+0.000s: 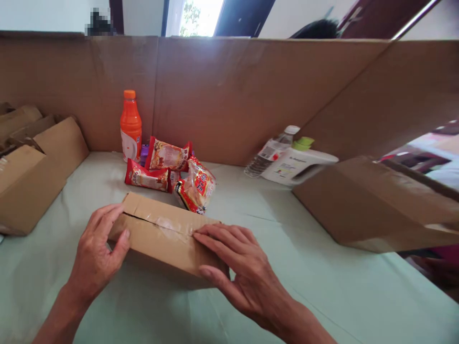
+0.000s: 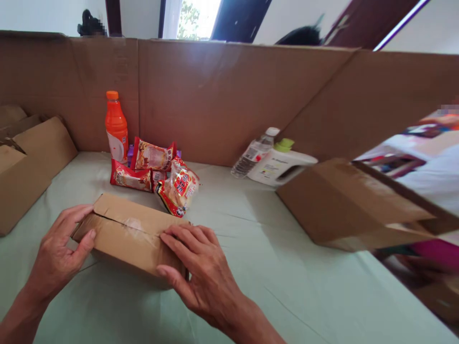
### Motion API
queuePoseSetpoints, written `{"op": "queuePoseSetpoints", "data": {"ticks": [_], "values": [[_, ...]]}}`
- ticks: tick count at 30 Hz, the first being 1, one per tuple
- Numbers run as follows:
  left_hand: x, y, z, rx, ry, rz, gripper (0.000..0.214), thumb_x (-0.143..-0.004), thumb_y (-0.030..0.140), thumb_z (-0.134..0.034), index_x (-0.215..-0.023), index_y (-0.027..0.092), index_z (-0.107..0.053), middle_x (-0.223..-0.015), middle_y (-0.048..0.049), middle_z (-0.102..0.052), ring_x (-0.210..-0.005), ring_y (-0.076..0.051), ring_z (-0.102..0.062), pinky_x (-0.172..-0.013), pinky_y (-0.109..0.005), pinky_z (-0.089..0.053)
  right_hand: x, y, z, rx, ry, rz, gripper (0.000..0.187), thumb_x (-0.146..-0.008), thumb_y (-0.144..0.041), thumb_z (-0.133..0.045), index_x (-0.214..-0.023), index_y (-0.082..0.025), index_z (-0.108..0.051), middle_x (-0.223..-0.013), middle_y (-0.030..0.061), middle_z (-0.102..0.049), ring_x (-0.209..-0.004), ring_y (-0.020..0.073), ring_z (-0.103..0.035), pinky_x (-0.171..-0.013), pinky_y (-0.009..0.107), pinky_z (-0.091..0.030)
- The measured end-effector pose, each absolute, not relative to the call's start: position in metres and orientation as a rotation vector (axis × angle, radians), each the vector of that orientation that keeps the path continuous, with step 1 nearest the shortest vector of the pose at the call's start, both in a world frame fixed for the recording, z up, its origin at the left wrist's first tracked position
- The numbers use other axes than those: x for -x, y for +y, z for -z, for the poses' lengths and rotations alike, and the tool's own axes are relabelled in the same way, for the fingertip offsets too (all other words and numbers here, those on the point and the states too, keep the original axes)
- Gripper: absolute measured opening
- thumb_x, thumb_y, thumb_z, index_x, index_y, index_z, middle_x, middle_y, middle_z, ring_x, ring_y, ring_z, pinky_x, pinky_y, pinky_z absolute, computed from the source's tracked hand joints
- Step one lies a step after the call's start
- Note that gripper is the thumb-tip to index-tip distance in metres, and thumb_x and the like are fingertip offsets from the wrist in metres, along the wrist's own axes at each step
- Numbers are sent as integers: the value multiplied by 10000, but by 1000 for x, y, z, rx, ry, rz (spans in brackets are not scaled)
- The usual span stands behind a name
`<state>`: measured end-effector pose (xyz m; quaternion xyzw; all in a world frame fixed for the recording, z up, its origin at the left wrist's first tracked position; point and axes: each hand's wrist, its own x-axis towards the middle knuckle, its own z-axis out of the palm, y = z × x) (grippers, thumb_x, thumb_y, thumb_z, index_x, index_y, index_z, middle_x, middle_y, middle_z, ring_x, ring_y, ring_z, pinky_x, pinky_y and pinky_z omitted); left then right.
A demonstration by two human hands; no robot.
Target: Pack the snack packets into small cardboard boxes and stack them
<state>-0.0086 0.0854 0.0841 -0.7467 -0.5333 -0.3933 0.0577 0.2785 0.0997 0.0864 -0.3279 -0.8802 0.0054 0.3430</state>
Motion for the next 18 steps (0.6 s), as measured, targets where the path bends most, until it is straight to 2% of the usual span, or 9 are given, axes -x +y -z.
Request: {"op": "queuePoseSetpoints", "data": {"ticks": [2, 4, 6, 8, 10, 12, 15, 18], "values": [[8, 87, -81, 2260, -1647, 1168, 377, -956, 175, -472, -1322, 144, -558, -1413, -176, -527, -1297, -287, -546, -1068, -490, -511, -279, 96, -86, 861, -2335, -7, 399, -1007, -457, -504, -1228, -146, -623, -1167, 151, -705, -1033, 286, -642, -865, 450, -473], [9, 90, -78, 2336, -1604, 1144, 367, -960, 155, -431, -1289, 146, -592, -1474, -175, -488, -1354, -301, -499, -1100, -512, -481, -282, 95, -88, 860, -2397, -31, 475, -984, -530, -523, -1234, -138, -619, -1192, 173, -686, -1052, 301, -633, -877, 470, -484], [10, 94, -75, 2410, -1533, 1163, 360, -960, 128, -402, -1241, 147, -626, -1426, -155, -554, -1340, -281, -515, -1112, -500, -471, -284, 99, -90, 853, -2453, -40, 530, -955, -590, -541, -1216, -136, -622, -1312, 214, -621, -1182, 343, -580, -940, 514, -477], [12, 97, -72, 2430, -1498, 1208, 367, -959, 114, -387, -1227, 129, -638, -1370, -152, -603, -1314, -265, -539, -1107, -474, -480, -285, 106, -93, 856, -2526, -62, 609, -928, -642, -546, -1253, -131, -606, -1483, 253, -473, -1355, 387, -447, -1039, 571, -425], [14, 99, -71, 2425, -1491, 1231, 371, -960, 121, -383, -1219, 114, -647, -1364, -159, -606, -1307, -268, -546, -1101, -466, -486, -283, 115, -98, 883, -2635, -123, 736, -895, -690, -559, -1380, -137, -544, -1575, 262, -340, -1442, 404, -333, -1110, 612, -347], [18, 100, -70, 2424, -1480, 1232, 377, -962, 146, -384, -1229, 122, -649, -1371, -155, -602, -1300, -279, -551, -1100, -479, -484, -278, 123, -106, 923, -2756, -204, 865, -840, -705, -629, -1497, -171, -454, -1592, 258, -310, -1456, 410, -313, -1130, 621, -307], [26, 104, -67, 2424, -1446, 1230, 392, -957, 207, -409, -1277, 191, -635, -1404, -120, -584, -1290, -303, -557, -1104, -517, -466, -272, 130, -115, 965, -2833, -255, 892, -769, -652, -745, -1510, -241, -463, -1612, 211, -298, -1456, 401, -313, -1143, 582, -287], [29, 111, -62, 2409, -1441, 1269, 451, -952, 269, -422, -1367, 355, -578, -1431, -21, -571, -1285, -305, -556, -1148, -548, -410, -272, 130, -118, 956, -2814, -182, 803, -793, -630, -735, -1475, -272, -510, -1615, 170, -306, -1436, 364, -341, -1141, 538, -294]]}}
